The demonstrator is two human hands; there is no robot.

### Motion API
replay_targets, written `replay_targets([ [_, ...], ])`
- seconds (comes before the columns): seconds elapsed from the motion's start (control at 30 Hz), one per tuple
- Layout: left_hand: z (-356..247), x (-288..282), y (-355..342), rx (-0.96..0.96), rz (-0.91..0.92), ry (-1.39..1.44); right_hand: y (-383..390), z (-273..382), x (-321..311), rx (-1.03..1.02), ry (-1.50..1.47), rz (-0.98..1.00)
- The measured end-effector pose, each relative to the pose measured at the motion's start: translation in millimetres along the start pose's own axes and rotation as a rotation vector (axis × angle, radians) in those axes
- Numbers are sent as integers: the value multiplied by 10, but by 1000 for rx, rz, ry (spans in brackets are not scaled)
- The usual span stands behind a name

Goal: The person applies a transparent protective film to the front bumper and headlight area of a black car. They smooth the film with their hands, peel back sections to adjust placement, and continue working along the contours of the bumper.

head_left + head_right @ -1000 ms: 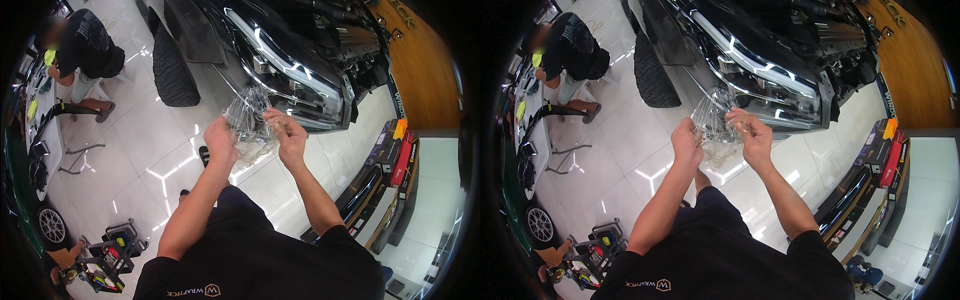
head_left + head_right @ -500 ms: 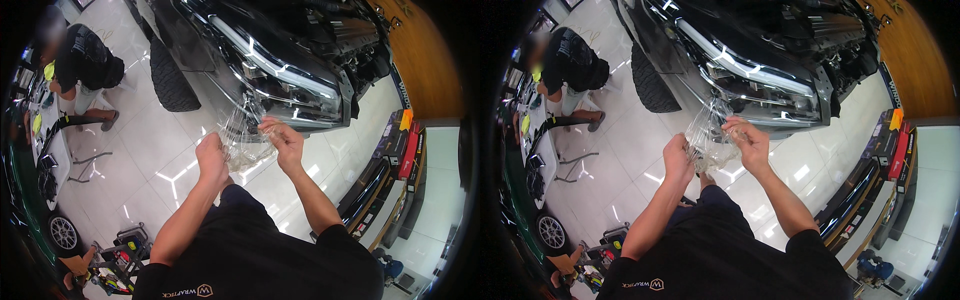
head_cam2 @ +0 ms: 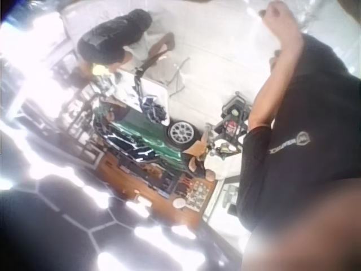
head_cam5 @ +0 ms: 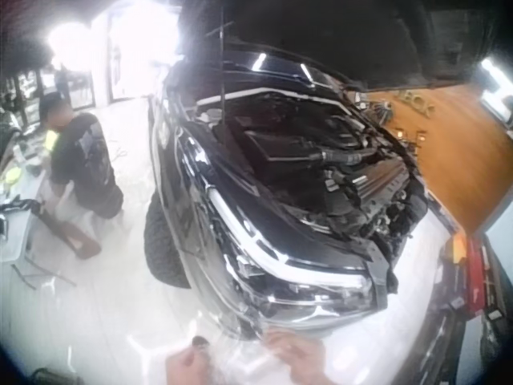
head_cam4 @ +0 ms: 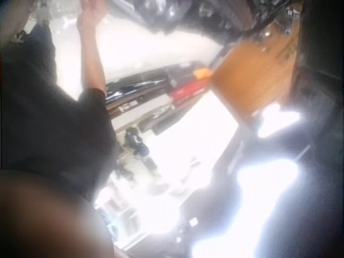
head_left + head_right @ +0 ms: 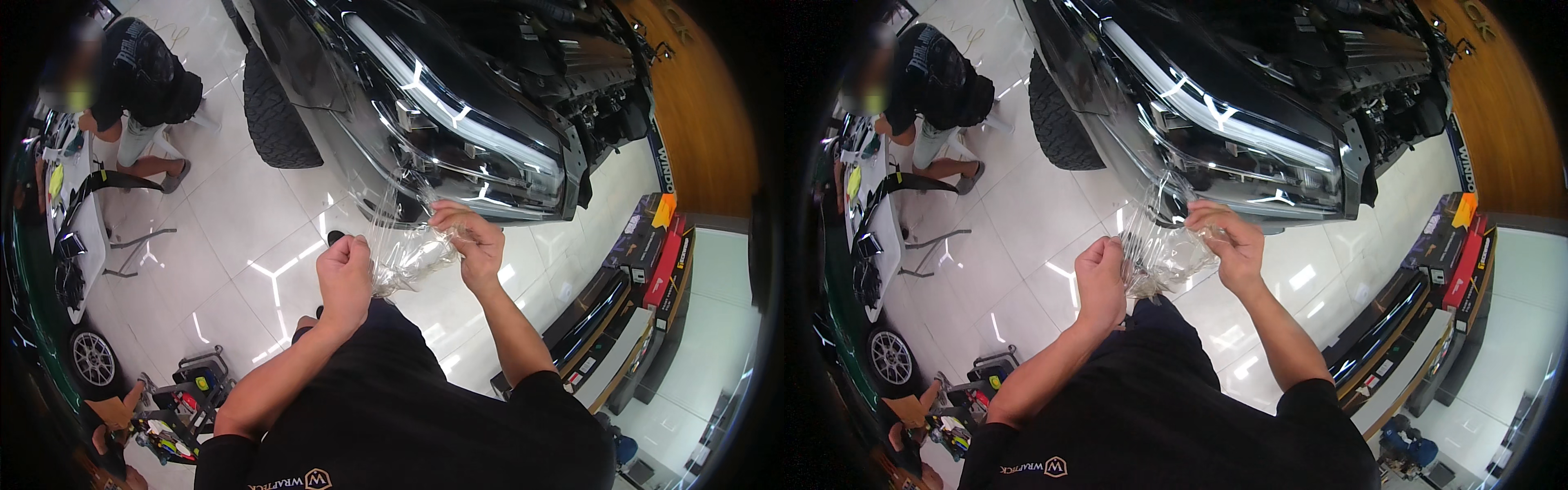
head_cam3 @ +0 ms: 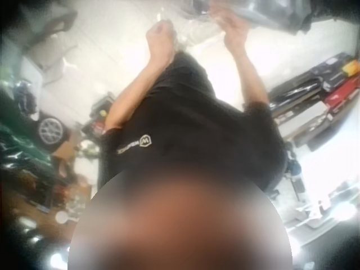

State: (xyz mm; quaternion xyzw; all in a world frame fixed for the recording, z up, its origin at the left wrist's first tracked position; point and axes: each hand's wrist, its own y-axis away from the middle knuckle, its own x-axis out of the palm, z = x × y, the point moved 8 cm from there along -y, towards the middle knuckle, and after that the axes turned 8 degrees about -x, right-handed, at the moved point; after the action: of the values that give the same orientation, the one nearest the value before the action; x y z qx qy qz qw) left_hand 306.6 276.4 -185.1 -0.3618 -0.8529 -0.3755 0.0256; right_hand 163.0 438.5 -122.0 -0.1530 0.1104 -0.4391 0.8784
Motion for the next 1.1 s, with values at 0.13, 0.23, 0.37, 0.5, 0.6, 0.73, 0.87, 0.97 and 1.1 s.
replay_targets([
  [0.13, -47, 11, 96, 60, -5, -86, -34, 3, -49, -22, 22, 47],
  [0.23, -12, 14, 109, 75, -4, -79, -8, 6, -41, -26, 46, 59],
  [0.37, 35, -10, 161, 150, -15, -70, 60, -5, -51, 24, 38, 27],
  [0.5, 106, -16, 199, 195, -28, -43, 52, 6, -59, -15, 21, 74],
  [0.6, 173, -16, 234, 209, -56, -45, 47, 8, -67, -64, 21, 119],
  [0.73, 274, 23, 317, 232, -85, -18, 59, -22, -87, -108, 50, 186],
  [0.87, 343, 89, 454, 337, -165, -73, 56, -67, -146, -148, 48, 242],
  [0.97, 452, 137, 501, 392, -210, -44, 63, -114, -174, -163, 31, 271],
  [1.1, 643, 207, 530, 475, -294, 30, 49, -192, -209, -142, 39, 278],
])
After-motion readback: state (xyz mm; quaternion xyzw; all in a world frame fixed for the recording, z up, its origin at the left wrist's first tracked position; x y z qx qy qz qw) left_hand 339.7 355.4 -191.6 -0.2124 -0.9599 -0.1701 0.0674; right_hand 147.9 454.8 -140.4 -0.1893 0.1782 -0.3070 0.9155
